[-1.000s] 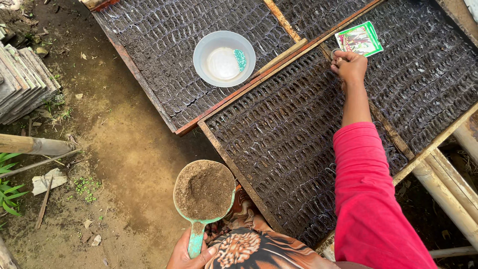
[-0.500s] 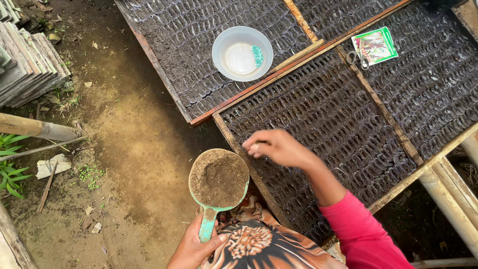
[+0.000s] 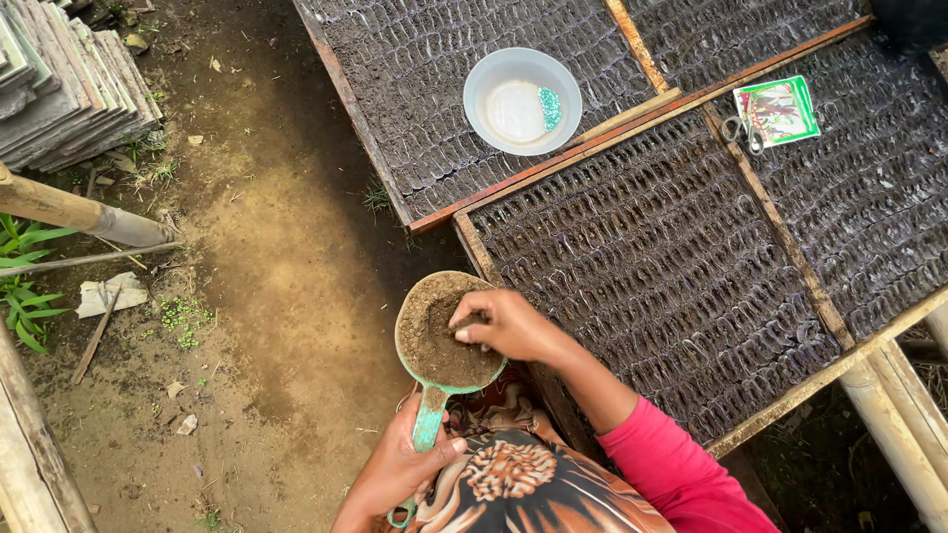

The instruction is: The person holds a scoop of soil and uses their right hand to pick up seeds, placing them into the cells of a seedling tray. They continue this process across multiple trays, occasionally using a small stick to adjust the soil or seeds.

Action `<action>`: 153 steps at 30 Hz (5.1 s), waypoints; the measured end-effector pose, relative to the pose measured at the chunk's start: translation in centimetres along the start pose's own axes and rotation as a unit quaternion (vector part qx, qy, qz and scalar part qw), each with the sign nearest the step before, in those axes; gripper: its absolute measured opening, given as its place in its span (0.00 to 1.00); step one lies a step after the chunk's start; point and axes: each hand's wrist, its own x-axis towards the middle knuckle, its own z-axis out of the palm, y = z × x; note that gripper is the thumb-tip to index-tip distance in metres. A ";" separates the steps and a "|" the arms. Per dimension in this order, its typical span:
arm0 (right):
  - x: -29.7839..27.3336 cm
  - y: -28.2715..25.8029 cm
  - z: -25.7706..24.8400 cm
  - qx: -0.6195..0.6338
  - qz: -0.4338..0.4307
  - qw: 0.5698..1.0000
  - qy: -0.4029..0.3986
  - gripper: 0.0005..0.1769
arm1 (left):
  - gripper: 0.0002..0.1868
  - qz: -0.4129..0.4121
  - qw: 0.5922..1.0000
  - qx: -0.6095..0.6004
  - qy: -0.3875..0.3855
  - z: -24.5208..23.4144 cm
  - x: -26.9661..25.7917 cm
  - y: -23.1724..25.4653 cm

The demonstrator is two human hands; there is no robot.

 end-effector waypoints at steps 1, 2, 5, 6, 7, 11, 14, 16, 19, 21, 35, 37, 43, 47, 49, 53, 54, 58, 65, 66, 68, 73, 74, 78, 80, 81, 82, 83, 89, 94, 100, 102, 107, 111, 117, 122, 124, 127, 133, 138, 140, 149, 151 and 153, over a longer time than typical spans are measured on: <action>0.2 -0.3 -1.2 0.112 0.045 0.993 0.014 0.05 | 0.20 0.011 1.000 0.012 0.003 -0.2 0.0 -0.4; 0.6 -0.5 -2.5 0.221 0.087 0.971 0.028 0.05 | 0.21 0.025 0.999 0.024 0.006 -0.3 0.2 -0.7; 2.5 -1.2 -6.0 0.217 0.151 0.956 0.130 0.08 | 0.20 0.016 1.000 0.005 0.019 -0.8 0.1 -1.0; 3.3 -0.3 -6.3 0.218 0.154 0.955 0.129 0.08 | 0.20 0.013 1.000 0.004 0.018 -1.0 0.0 -1.2; 4.1 0.7 -6.6 0.212 0.166 0.948 0.169 0.10 | 0.21 0.017 0.999 0.020 0.021 -1.1 0.0 -1.4; 5.8 3.9 -9.1 0.139 0.174 0.934 0.280 0.10 | 0.18 -0.002 0.999 -0.022 0.023 -0.8 0.0 -0.3; 6.1 7.0 -10.6 0.145 0.144 0.920 0.333 0.05 | 0.18 -0.002 0.999 -0.042 0.006 -0.8 0.0 0.2; 6.1 7.3 -11.1 0.164 0.146 0.918 0.330 0.02 | 0.19 -0.009 0.999 -0.037 0.005 -0.9 0.2 0.2; 6.8 8.9 -11.8 0.113 0.147 0.924 0.336 0.05 | 0.19 -0.010 0.999 -0.030 0.001 -1.0 0.4 0.4; 6.8 9.2 -12.1 0.042 0.150 0.923 0.351 0.10 | 0.19 -0.006 1.000 -0.024 -0.008 -0.9 0.7 0.9; 5.5 8.6 -11.1 0.101 0.100 0.912 0.384 0.15 | 0.19 -0.003 1.000 0.007 -0.028 0.0 0.5 1.8; 5.3 6.2 -10.6 0.170 0.111 0.919 0.339 0.13 | 0.21 -0.002 1.000 0.014 -0.027 0.0 0.8 2.1; 3.8 1.3 -9.8 0.205 0.124 0.936 0.258 0.12 | 0.33 0.043 0.998 0.040 -0.028 0.0 1.5 2.1; 0.2 -2.3 -6.6 0.026 0.027 0.997 0.063 0.12 | 0.32 0.045 0.995 0.083 -0.025 0.1 1.3 2.3; -0.4 -4.1 -4.3 -0.046 0.052 0.998 -0.006 0.16 | 0.31 0.037 0.997 0.060 -0.026 0.2 1.5 2.9; -1.0 -2.1 -0.4 -0.119 0.014 0.992 -0.041 0.27 | 0.31 0.018 0.999 0.011 -0.048 0.3 1.5 2.9; -0.6 -1.3 0.0 -0.119 0.014 0.992 -0.039 0.27 | 0.31 0.019 0.999 0.013 -0.049 0.3 1.6 2.9; 0.6 1.3 0.7 -0.069 -0.012 0.997 -0.031 0.13 | 0.36 0.008 1.000 0.000 -0.023 0.6 1.6 2.2; 0.6 -1.8 -9.6 0.163 0.198 0.958 0.125 0.09 | 0.36 0.046 0.998 -0.043 -0.005 0.9 1.5 1.0; 1.3 -0.2 -10.9 0.163 0.198 0.958 0.127 0.09 | 0.36 0.047 0.998 -0.043 -0.006 0.9 1.5 0.8; 2.6 2.9 -13.6 0.133 0.267 0.919 0.259 0.12 | 0.38 0.041 0.994 -0.103 0.002 1.1 1.5 0.2; 3.9 11.2 -18.9 0.101 0.240 0.881 0.394 0.18 | 0.28 0.026 0.998 -0.049 0.011 0.3 1.9 -1.8; 3.9 12.5 -20.1 0.105 0.232 0.866 0.431 0.21 | 0.30 0.021 0.997 -0.070 0.010 0.4 1.9 -1.8; 3.6 12.0 -21.6 0.189 0.222 0.841 0.456 0.11 | 0.30 0.023 0.998 -0.054 0.013 0.3 2.3 -2.9; 3.2 8.8 -20.5 0.221 0.216 0.876 0.370 0.07 | 0.23 0.035 0.998 -0.049 0.015 0.3 2.6 -3.5; 3.8 9.5 -19.9 0.221 0.217 0.875 0.372 0.07 | 0.23 0.035 0.998 -0.048 0.013 0.4 2.7 -3.3; 4.6 10.2 -19.2 0.248 0.216 0.884 0.333 0.09 | 0.25 0.030 0.998 -0.063 0.010 0.5 2.6 -3.1; 5.3 10.9 -18.4 0.275 0.214 0.890 0.294 0.12 | 0.28 0.025 0.997 -0.077 0.008 0.6 2.5 -2.9; 5.3 9.2 -17.9 0.264 0.213 0.888 0.310 0.11 | 0.38 0.048 0.998 -0.036 -0.012 0.7 2.0 -1.4; 1.7 0.6 -14.8 0.198 0.189 0.927 0.256 0.09 | 0.37 0.002 1.000 -0.020 0.003 0.6 2.1 -1.0; -0.6 -3.9 -4.6 -0.029 0.079 0.996 -0.034 0.13 | 0.34 0.035 0.998 -0.057 -0.021 0.8 2.3 -0.6; -0.7 -3.4 -1.8 -0.117 0.033 0.989 -0.087 0.20 | 0.32 0.048 0.997 -0.044 -0.029 0.6 2.4 -0.6; -0.2 -0.2 1.4 -0.090 -0.034 0.992 -0.079 0.20 | 0.34 0.020 0.996 -0.088 0.010 0.3 2.7 -1.9; 0.4 0.6 -0.7 -0.045 -0.022 0.995 -0.081 0.12 | 0.33 0.003 1.000 0.014 0.019 -1.3 3.6 -4.4; 0.9 2.3 -13.9 0.124 0.131 0.979 0.090 0.02 | 0.31 -0.062 0.996 0.053 0.036 -1.7 3.6 -4.5; 3.2 11.8 -23.5 0.144 0.281 0.885 0.341 0.12 | 0.39 -0.076 0.996 0.019 0.046 -1.6 3.8 -4.7; 3.6 15.4 -26.5 0.127 0.297 0.869 0.374 0.15 | 0.33 -0.085 0.992 -0.066 0.074 -1.0 3.8 -5.7; 4.0 20.8 -30.4 0.102 0.299 0.835 0.450 0.20 | 0.25 -0.159 0.936 -0.272 0.156 -1.4 5.8 -7.9; 3.5 28.1 -35.1 0.165 0.249 0.778 0.553 0.10 | 0.20 -0.281 0.848 -0.386 0.228 -5.8 10.8 -16.6; 2.3 27.6 -34.1 0.045 0.223 0.799 0.556 0.14 | 0.15 -0.224 0.891 -0.345 0.193 -5.5 9.7 -16.3; 1.5 21.6 -31.9 0.244 0.194 0.797 0.517 0.11 | 0.22 -0.259 0.880 -0.347 0.193 -4.3 8.9 -13.5; 1.9 25.4 -32.4 0.218 0.123 0.771 0.586 0.22 | 0.17 -0.267 0.855 -0.377 0.235 -4.5 9.9 -14.4; 0.5 14.0 -28.2 0.253 0.152 0.790 0.538 0.19 | 0.23 -0.189 0.924 -0.279 0.180 -3.4 7.1 -12.1; -0.4 6.0 -24.0 0.288 0.173 0.804 0.490 0.18 | 0.32 -0.101 0.973 -0.176 0.113 -3.5 7.6 -12.2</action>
